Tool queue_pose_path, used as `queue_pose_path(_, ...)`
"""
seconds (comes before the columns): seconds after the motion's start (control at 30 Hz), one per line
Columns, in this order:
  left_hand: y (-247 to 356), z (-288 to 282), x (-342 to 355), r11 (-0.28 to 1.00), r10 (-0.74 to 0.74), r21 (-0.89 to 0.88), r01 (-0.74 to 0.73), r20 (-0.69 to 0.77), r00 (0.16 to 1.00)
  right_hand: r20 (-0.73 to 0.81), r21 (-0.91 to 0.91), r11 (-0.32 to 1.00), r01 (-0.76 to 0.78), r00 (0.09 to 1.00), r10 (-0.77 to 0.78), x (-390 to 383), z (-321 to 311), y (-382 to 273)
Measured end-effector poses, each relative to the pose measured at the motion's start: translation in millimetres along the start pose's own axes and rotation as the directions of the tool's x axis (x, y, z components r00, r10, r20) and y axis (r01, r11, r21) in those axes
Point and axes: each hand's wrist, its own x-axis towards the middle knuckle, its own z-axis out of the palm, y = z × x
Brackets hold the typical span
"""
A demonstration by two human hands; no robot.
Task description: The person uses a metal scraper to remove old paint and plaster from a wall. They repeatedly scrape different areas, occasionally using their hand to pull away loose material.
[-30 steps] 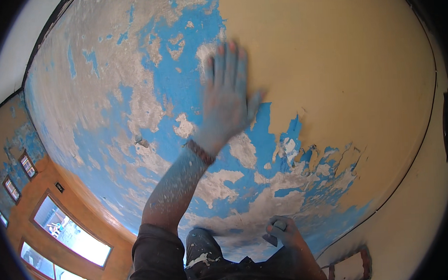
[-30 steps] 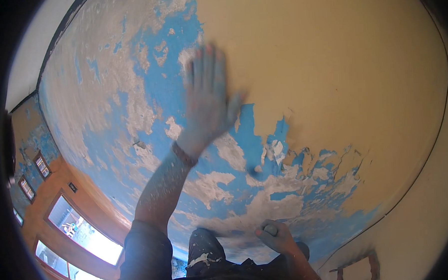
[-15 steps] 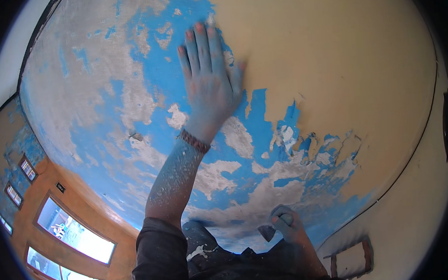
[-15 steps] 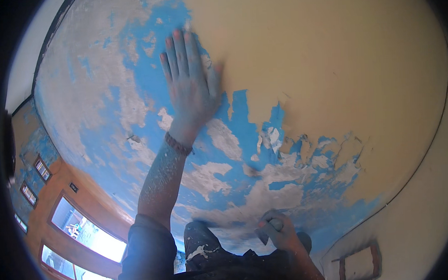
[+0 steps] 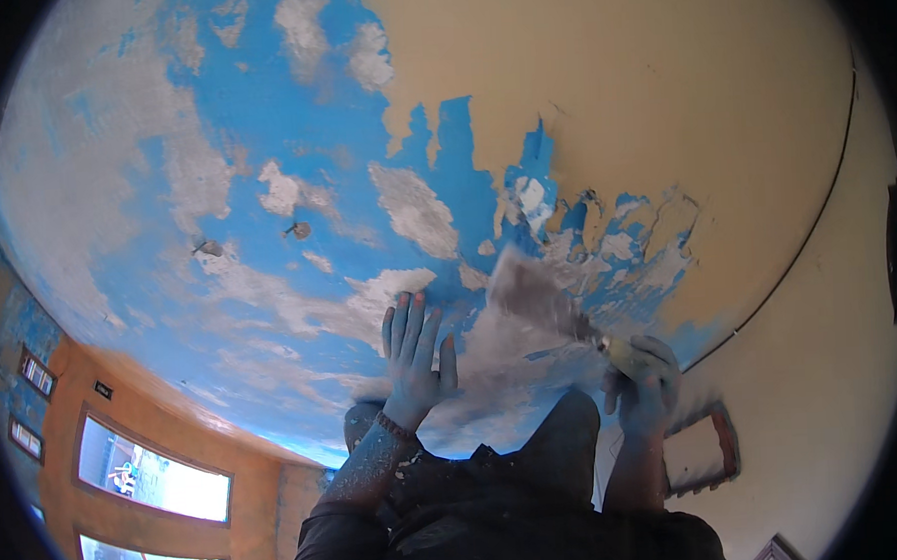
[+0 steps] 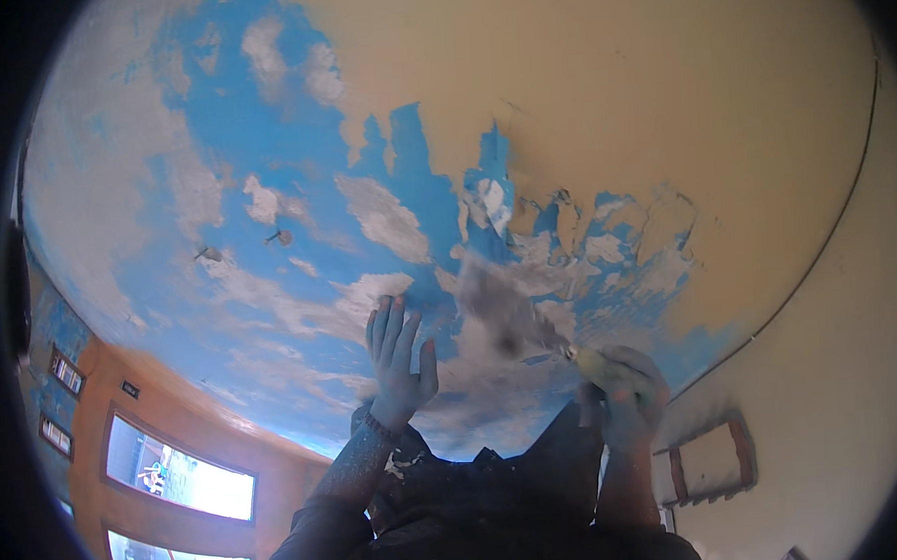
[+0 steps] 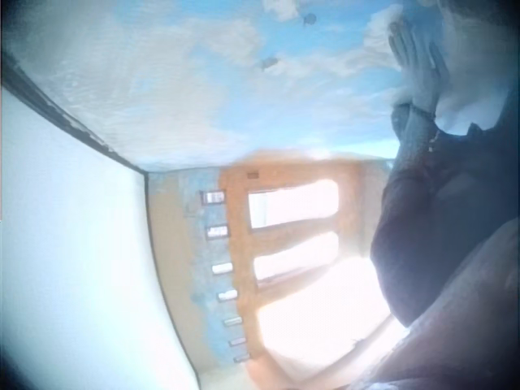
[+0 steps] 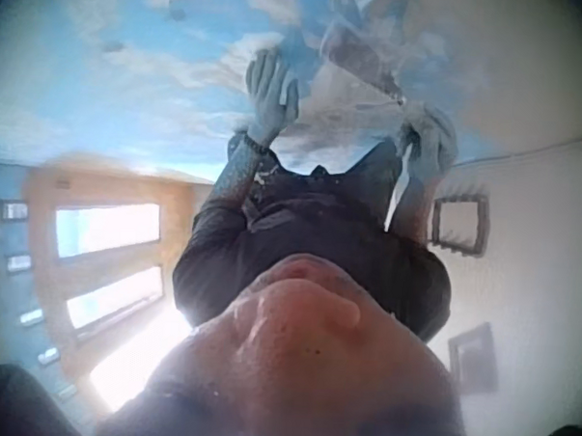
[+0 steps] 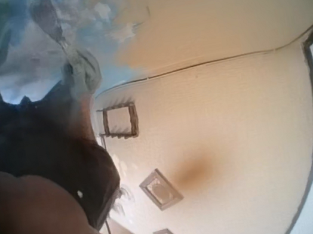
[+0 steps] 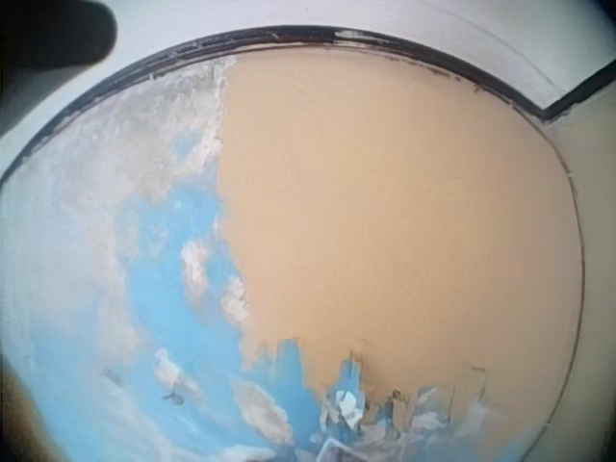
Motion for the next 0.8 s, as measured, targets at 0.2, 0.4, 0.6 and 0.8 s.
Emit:
queue_pose_path(0.2,22,-26,42,0.869,-0.067,-0.49,0.069,0.022,0.998,0.046,0.23,0.916,-0.328,0.944,0.326,-27,32,48)
queue_pose_path(0.4,68,-30,27,0.28,-0.336,-0.629,0.726,0.644,0.688,0.149,0.079,0.953,-0.293,0.949,0.279,-37,78,93)
queue_pose_path(0.6,57,-51,51,0.273,-0.393,-0.661,0.699,0.586,0.708,0.251,-0.028,0.988,-0.155,0.955,0.157,-27,107,77)
queue_pose_path(0.8,35,-50,30,0.448,-0.586,-0.579,0.681,0.386,0.713,0.031,-0.729,0.628,0.272,0.93,-0.366,28,26,79)
